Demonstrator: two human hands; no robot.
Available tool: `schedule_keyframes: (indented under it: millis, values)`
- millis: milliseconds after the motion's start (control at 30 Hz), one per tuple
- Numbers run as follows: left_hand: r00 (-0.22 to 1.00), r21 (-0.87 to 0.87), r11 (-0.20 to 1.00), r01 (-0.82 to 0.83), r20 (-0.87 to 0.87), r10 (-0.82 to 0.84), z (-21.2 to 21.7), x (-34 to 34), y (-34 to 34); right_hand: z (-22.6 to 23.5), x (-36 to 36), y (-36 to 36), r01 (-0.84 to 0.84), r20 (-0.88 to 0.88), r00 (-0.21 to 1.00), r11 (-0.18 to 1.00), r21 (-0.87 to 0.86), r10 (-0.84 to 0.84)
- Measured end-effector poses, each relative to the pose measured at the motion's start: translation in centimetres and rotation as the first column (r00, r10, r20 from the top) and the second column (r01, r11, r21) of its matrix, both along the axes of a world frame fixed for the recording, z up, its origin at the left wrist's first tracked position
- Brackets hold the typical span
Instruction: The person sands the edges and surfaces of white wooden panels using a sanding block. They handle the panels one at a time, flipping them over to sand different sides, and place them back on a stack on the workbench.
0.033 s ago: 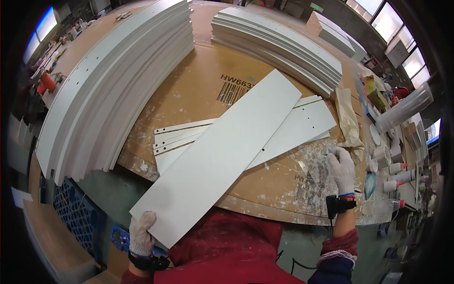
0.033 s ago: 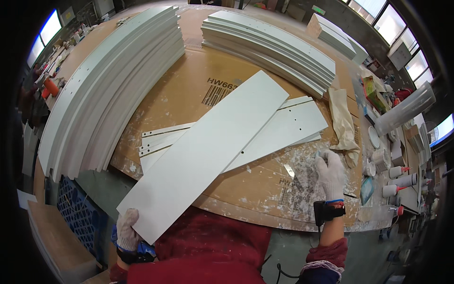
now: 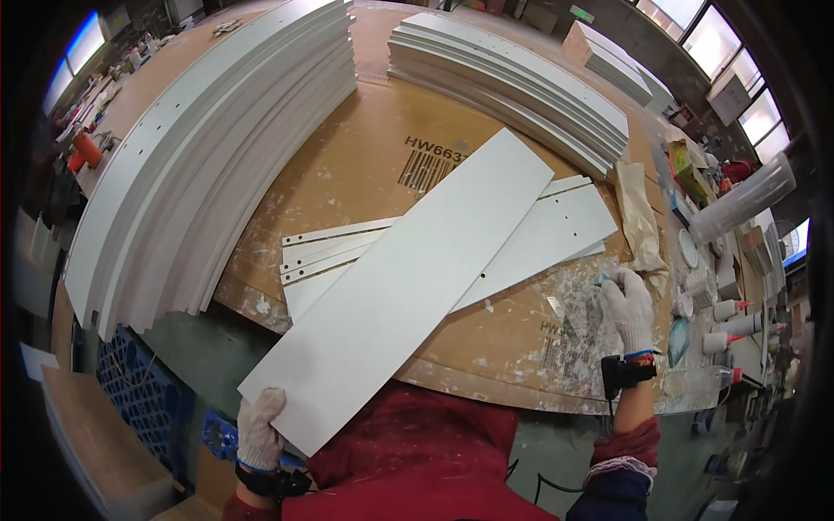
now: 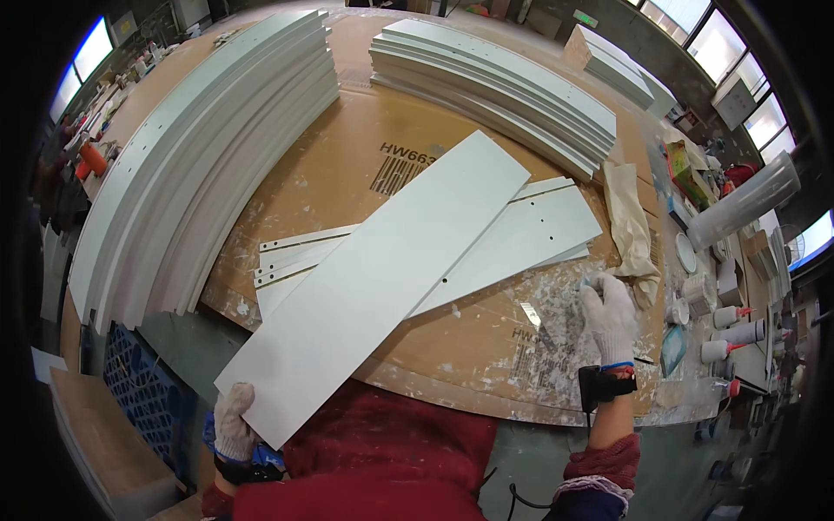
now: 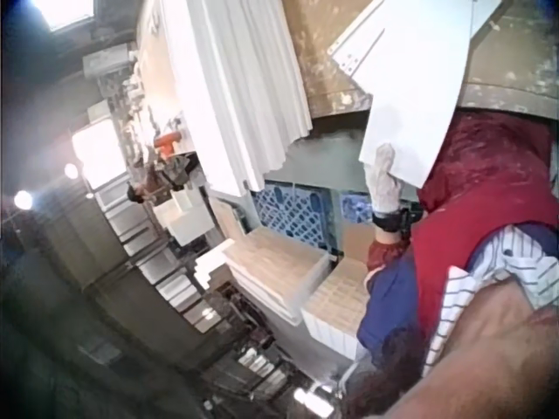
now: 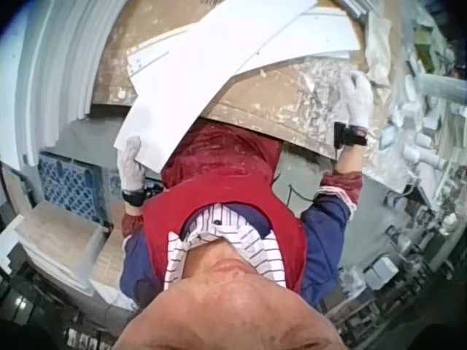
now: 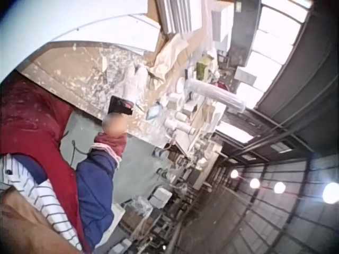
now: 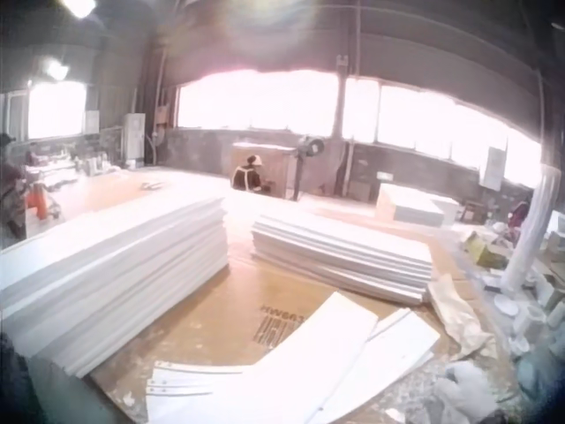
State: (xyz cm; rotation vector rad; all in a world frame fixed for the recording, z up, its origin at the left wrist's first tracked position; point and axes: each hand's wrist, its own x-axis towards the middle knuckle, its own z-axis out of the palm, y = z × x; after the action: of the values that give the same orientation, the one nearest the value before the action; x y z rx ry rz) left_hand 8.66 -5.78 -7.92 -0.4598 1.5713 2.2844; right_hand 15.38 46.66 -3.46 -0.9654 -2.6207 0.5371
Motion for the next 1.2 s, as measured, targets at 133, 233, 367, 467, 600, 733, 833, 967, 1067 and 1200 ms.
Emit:
schedule_keyframes:
  millis: [133,233,367,467,600,733,833,967,1067,1200]
  values:
    - [0.999,0.088,0.995,0.047,0.014,-0.049,-0.6,-0.1,-0.2,1.2,-1.4,1.3,-0.013,-0.017,1.000,0.998,-0.069,0.012]
    - [0.997,0.163,0.986,0.018,0.068,-0.030,-0.9,-0.1,-0.4,1.9,-2.4,0.8,-0.046,-0.004,0.999,0.996,-0.081,0.046]
    - [0.998,0.113,0.992,-0.048,0.050,0.043,-0.9,0.1,0.3,1.5,-2.4,3.6,-0.073,-0.021,0.997,0.997,0.012,0.073]
    - [0.998,0.091,0.996,-0.015,0.061,0.009,-1.4,0.2,-0.2,1.7,-2.0,4.0,-0.075,0.101,0.991,0.988,-0.137,0.089]
    - [0.997,0.084,0.995,-0.047,0.069,0.041,-0.7,0.3,0.2,1.3,-1.3,-2.1,-0.380,0.381,0.853,0.925,-0.017,0.358]
    - [0.984,0.151,0.985,-0.085,0.166,0.059,-1.8,0.8,-1.3,-2.0,0.5,-5.7,-0.344,0.287,0.909,0.934,0.102,0.303]
    - [0.981,0.279,0.954,-0.109,0.182,0.059,-2.2,1.2,-1.7,-3.4,1.7,-6.1,-0.337,0.212,0.924,0.940,0.048,0.320]
    - [0.970,0.296,0.954,-0.053,0.243,-0.022,-1.1,1.5,-1.7,-3.4,2.2,-6.4,-0.310,0.122,0.939,0.945,-0.101,0.321]
    - [0.965,0.296,0.947,0.125,0.185,-0.186,-2.1,1.8,-3.0,-3.1,2.5,-5.7,-0.273,0.214,0.921,0.932,-0.240,0.325]
    - [0.949,0.223,0.958,0.179,0.216,-0.227,-1.2,0.8,-1.6,0.8,-0.4,-7.0,-0.273,0.294,0.887,0.917,-0.291,0.357]
